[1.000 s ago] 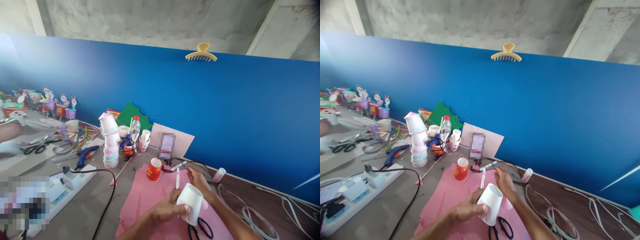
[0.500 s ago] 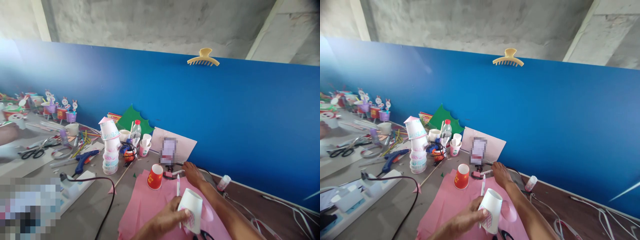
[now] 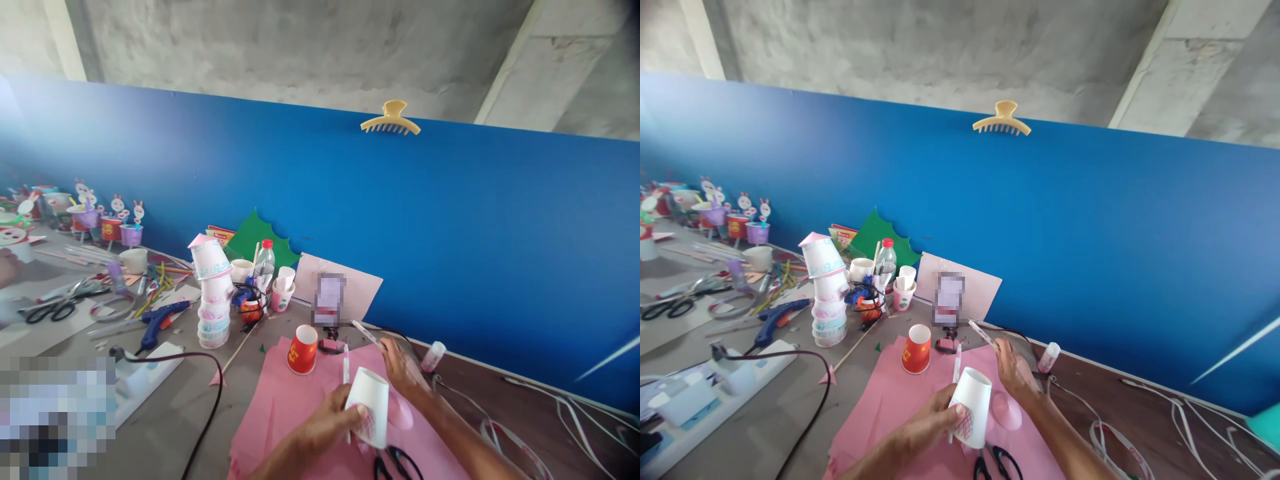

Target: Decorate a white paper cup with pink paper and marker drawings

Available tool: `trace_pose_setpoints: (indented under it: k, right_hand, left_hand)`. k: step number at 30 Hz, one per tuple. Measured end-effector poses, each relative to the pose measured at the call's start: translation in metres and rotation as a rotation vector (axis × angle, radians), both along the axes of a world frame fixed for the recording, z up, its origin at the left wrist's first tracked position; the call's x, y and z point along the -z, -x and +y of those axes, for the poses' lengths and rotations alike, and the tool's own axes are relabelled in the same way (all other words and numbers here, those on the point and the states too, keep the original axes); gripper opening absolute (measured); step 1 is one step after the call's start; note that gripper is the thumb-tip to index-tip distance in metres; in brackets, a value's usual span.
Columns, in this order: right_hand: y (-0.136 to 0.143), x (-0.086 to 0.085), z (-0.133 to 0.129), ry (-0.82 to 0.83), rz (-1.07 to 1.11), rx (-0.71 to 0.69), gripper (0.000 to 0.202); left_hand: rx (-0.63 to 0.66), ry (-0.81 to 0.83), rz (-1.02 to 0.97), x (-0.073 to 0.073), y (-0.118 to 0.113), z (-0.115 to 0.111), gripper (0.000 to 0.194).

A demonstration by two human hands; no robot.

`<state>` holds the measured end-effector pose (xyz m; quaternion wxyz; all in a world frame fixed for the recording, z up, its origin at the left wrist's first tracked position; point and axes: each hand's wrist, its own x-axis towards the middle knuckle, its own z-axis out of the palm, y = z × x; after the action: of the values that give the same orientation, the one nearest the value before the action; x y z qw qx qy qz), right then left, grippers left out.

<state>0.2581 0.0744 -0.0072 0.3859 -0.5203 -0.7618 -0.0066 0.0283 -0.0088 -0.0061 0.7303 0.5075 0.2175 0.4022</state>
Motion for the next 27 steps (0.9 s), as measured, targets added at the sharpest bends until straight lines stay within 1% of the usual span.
trace_pose_setpoints:
  k: [3, 5, 7, 10, 12, 14, 16, 18, 22, 27]
  right_hand:
    - [0.011, -0.001, -0.005, -0.021, 0.081, 0.015, 0.042]
    - [0.018, -0.004, -0.007, -0.021, 0.135, 0.022, 0.041]
    - [0.024, -0.008, -0.007, -0.007, 0.193, 0.032, 0.036]
    - [0.034, -0.012, -0.006, 0.039, 0.297, 0.055, 0.026]
    - [0.040, -0.016, -0.007, 0.080, 0.379, 0.074, 0.021]
    - [0.046, -0.020, -0.011, 0.138, 0.466, 0.095, 0.020]
    - [0.053, -0.024, -0.019, 0.225, 0.551, 0.104, 0.020]
    - [0.059, -0.029, -0.032, 0.333, 0.636, 0.084, 0.019]
    - [0.068, -0.036, -0.056, 0.475, 0.814, 0.049, 0.023]
    - [0.069, -0.037, -0.068, 0.527, 0.946, 0.052, 0.032]
  left_hand:
    - [0.007, -0.003, 0.044, -0.001, 0.001, 0.000, 0.085]
    - [0.013, -0.016, 0.063, -0.003, 0.003, -0.002, 0.083]
    - [0.015, -0.020, 0.052, -0.003, 0.004, -0.003, 0.080]
    - [0.013, -0.015, 0.022, 0.001, 0.003, -0.001, 0.078]
    - [-0.005, -0.011, 0.009, 0.004, 0.001, 0.000, 0.077]
    - [-0.056, -0.007, -0.007, 0.006, 0.000, 0.002, 0.076]
    - [-0.124, -0.014, -0.017, 0.006, 0.001, 0.002, 0.074]
    - [-0.170, -0.032, -0.030, 0.003, 0.002, 0.002, 0.072]
    - [-0.155, -0.066, -0.074, 0.000, 0.003, 0.000, 0.068]
    - [-0.158, -0.059, -0.077, 0.000, 0.004, -0.003, 0.062]
